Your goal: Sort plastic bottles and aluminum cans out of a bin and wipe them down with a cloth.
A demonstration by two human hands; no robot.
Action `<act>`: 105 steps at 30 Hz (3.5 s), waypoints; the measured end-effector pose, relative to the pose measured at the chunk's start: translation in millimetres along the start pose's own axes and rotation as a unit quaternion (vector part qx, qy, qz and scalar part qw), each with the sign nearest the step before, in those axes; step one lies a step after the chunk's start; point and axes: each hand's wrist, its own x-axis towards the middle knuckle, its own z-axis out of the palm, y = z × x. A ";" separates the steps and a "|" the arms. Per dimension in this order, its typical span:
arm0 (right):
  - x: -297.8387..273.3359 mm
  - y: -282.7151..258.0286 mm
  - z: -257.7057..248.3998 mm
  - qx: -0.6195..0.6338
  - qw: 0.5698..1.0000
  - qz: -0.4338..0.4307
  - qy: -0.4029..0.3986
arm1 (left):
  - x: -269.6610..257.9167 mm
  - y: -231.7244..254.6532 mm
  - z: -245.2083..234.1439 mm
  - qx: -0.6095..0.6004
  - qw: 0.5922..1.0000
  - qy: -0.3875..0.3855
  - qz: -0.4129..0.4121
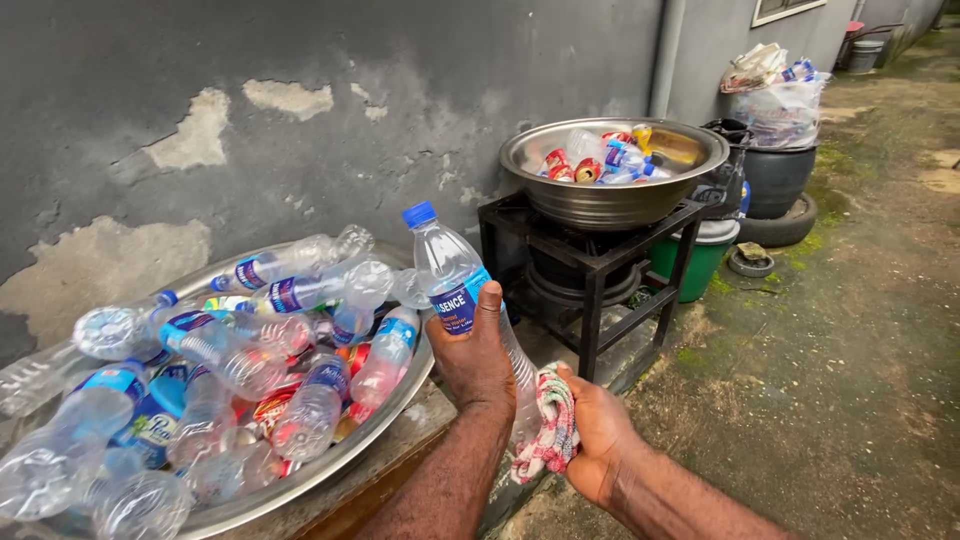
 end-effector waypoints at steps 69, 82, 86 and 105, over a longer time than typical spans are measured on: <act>148.2 -258.9 -204.1 -0.529 0.714 -0.410 0.207 | -58.2 -95.7 278.2 0.417 0.758 -0.496 -0.072; 143.6 -317.1 -181.9 -0.656 0.559 -0.368 0.349 | -45.1 -93.2 313.8 0.499 0.626 -0.595 0.072; 141.5 -312.1 -157.5 -0.763 0.475 -0.302 0.319 | -29.0 -128.4 346.0 0.480 0.646 -0.582 0.118; 187.3 -337.1 -192.7 0.001 0.943 -0.293 0.160 | 3.7 -166.4 436.6 -0.089 0.724 -0.512 -0.454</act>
